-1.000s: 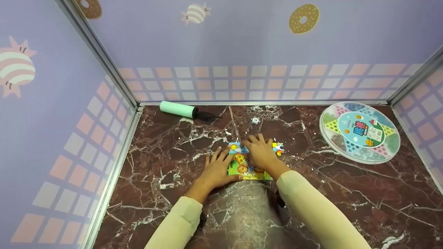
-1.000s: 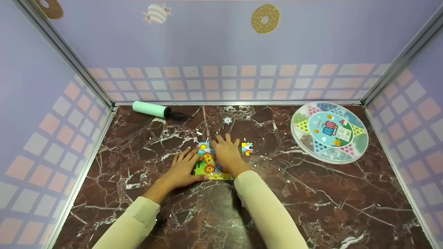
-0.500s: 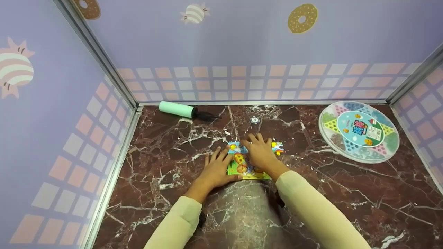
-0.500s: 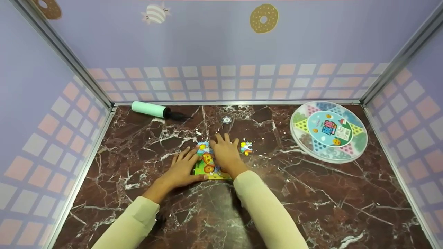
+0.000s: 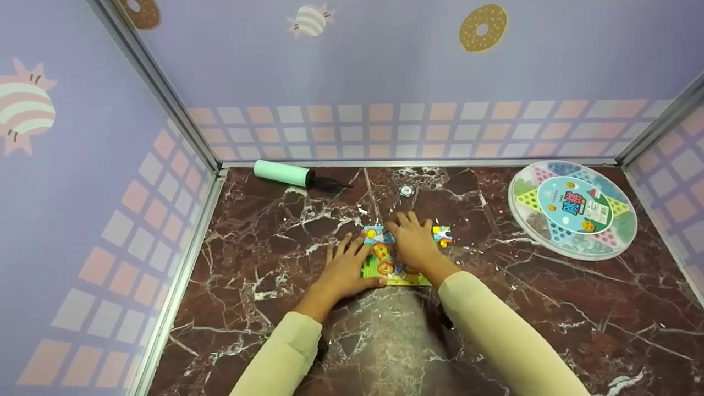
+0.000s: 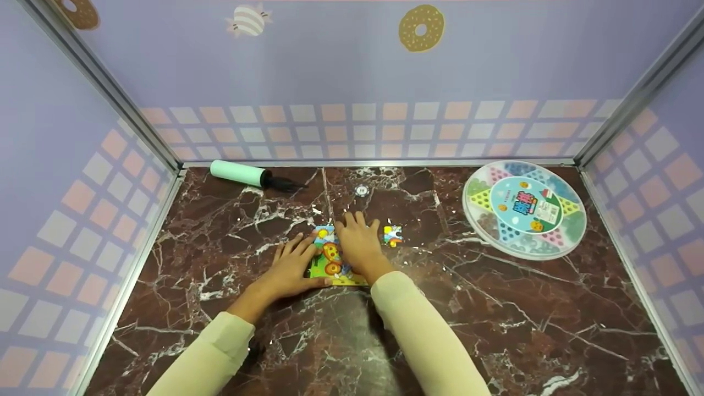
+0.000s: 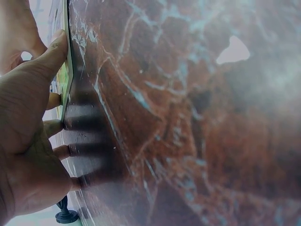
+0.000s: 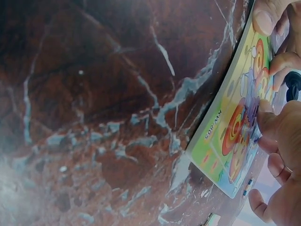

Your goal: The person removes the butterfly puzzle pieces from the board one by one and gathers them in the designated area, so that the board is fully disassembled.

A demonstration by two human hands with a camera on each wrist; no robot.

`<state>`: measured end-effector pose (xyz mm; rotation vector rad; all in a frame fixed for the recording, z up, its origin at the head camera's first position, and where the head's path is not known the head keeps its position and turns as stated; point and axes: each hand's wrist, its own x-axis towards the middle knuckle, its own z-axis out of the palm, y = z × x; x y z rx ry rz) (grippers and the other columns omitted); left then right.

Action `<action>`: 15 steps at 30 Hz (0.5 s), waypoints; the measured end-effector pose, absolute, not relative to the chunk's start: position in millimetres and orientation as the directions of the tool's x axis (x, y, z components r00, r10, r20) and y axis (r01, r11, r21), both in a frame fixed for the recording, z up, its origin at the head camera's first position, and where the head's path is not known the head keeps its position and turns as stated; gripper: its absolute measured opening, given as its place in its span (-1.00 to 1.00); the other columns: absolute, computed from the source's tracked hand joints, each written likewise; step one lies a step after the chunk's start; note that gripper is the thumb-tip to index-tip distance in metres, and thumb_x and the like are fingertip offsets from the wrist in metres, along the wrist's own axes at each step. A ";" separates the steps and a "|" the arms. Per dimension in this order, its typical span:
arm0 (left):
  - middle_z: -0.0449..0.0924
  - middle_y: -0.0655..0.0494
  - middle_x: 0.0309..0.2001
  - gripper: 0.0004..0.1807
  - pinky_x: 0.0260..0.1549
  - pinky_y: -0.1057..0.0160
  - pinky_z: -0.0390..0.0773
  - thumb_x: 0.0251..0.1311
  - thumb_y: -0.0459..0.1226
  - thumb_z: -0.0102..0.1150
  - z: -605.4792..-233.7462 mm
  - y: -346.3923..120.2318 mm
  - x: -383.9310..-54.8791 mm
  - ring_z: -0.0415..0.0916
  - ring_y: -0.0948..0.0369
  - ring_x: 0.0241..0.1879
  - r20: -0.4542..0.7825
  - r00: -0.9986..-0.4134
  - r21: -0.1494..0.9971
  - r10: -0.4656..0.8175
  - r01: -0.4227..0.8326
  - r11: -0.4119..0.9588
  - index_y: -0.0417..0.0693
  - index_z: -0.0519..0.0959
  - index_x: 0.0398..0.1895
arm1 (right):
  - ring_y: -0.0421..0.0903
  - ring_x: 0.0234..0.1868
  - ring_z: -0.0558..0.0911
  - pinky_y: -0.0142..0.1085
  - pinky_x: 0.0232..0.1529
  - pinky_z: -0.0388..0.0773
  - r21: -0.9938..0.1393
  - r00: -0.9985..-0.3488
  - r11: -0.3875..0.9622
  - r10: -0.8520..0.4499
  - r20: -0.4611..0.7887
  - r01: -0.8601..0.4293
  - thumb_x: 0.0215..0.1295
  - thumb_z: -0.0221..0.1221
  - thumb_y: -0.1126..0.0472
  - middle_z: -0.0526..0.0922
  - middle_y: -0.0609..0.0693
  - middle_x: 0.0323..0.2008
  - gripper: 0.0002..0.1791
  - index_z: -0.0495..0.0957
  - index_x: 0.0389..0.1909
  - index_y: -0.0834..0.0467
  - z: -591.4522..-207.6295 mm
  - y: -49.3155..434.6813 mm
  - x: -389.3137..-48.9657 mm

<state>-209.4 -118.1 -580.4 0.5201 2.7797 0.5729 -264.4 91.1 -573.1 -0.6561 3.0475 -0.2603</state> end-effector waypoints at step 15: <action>0.02 0.02 0.83 -0.02 0.71 -0.50 -0.19 0.28 0.40 0.37 -584.1 -117.6 -209.3 -0.17 -0.19 0.82 -0.166 -0.908 0.430 0.384 0.284 0.857 0.13 0.42 0.63 | 0.26 0.35 0.44 0.46 0.21 0.46 -0.167 -0.906 0.893 -0.423 0.006 -0.417 0.50 0.43 0.00 0.53 0.18 0.32 -0.53 0.68 0.31 0.08 -573.8 92.2 -267.1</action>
